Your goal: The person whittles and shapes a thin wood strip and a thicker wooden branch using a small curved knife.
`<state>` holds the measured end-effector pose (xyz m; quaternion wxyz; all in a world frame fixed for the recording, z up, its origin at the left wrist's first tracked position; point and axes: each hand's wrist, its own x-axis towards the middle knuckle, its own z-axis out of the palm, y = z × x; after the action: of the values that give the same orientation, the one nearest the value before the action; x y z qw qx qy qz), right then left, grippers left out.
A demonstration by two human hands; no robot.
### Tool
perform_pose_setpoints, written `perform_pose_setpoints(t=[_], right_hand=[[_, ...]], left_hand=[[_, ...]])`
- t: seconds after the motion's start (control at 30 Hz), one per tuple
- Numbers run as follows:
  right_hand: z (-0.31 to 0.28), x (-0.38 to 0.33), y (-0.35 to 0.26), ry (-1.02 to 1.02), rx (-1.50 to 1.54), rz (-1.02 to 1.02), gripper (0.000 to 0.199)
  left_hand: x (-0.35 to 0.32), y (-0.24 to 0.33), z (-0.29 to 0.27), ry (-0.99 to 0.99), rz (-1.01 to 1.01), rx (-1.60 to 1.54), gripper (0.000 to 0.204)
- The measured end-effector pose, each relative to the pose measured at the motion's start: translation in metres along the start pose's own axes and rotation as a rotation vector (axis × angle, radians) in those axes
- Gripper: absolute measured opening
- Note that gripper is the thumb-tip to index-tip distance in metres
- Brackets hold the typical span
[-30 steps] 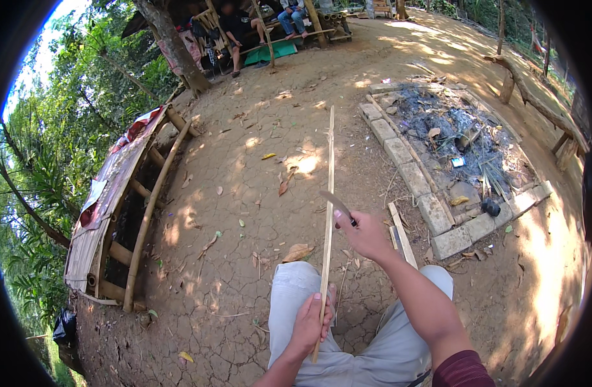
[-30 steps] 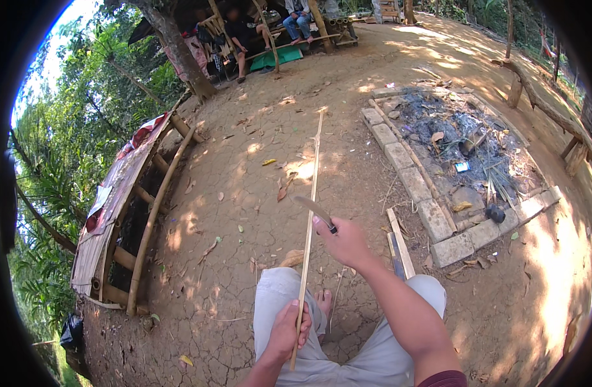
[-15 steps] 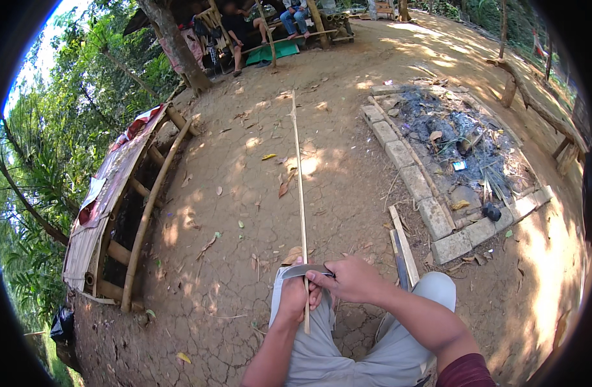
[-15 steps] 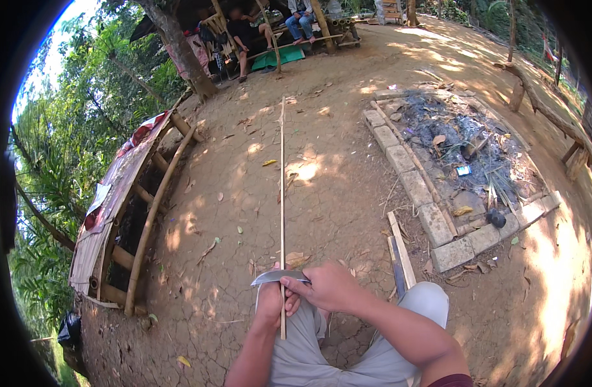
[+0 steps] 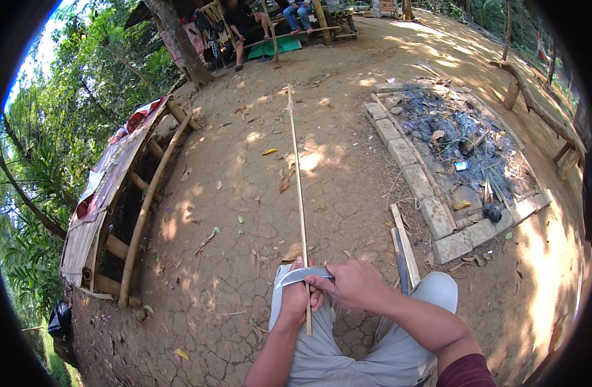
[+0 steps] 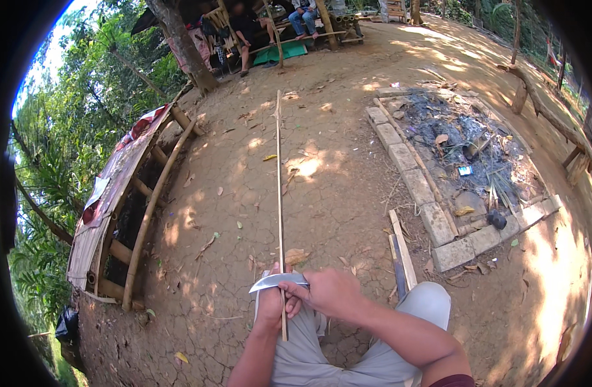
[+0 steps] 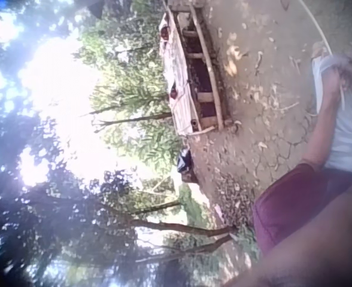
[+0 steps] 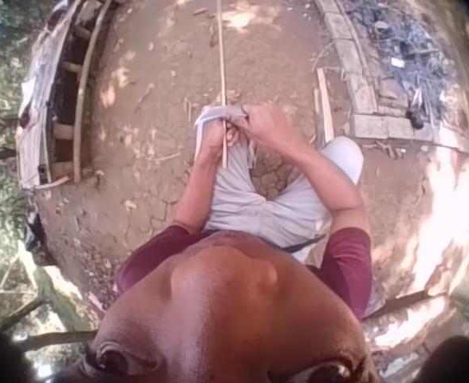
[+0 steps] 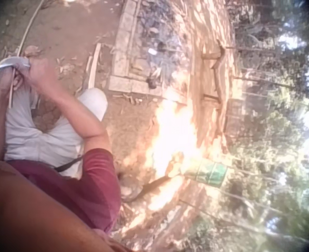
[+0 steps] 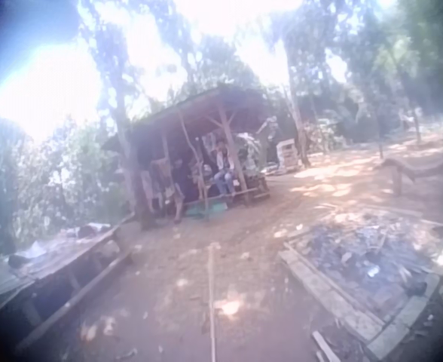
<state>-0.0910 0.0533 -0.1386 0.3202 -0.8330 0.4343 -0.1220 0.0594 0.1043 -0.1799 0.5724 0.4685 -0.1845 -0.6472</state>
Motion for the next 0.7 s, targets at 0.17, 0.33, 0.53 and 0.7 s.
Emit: perform_pose_setpoints(t=[0.17, 0.33, 0.53, 0.7], right_hand=[[0.000, 0.002, -0.001, 0.014, -0.026, 0.006, 0.073], [0.017, 0.011, 0.014, 0.199, -0.033, -0.028, 0.074], [0.009, 0.032, 0.031, 0.300, -0.004, 0.079, 0.076], [0.009, 0.034, 0.031, 0.323, 0.011, 0.065, 0.073]], left_hand=[[0.000, -0.003, -0.001, 0.011, -0.009, -0.021, 0.042], [-0.001, -0.003, 0.002, 0.021, -0.057, 0.085, 0.040], [-0.009, 0.000, 0.005, -0.075, -0.030, 0.104, 0.038], [-0.014, 0.003, 0.002, -0.069, -0.030, 0.165, 0.038]])
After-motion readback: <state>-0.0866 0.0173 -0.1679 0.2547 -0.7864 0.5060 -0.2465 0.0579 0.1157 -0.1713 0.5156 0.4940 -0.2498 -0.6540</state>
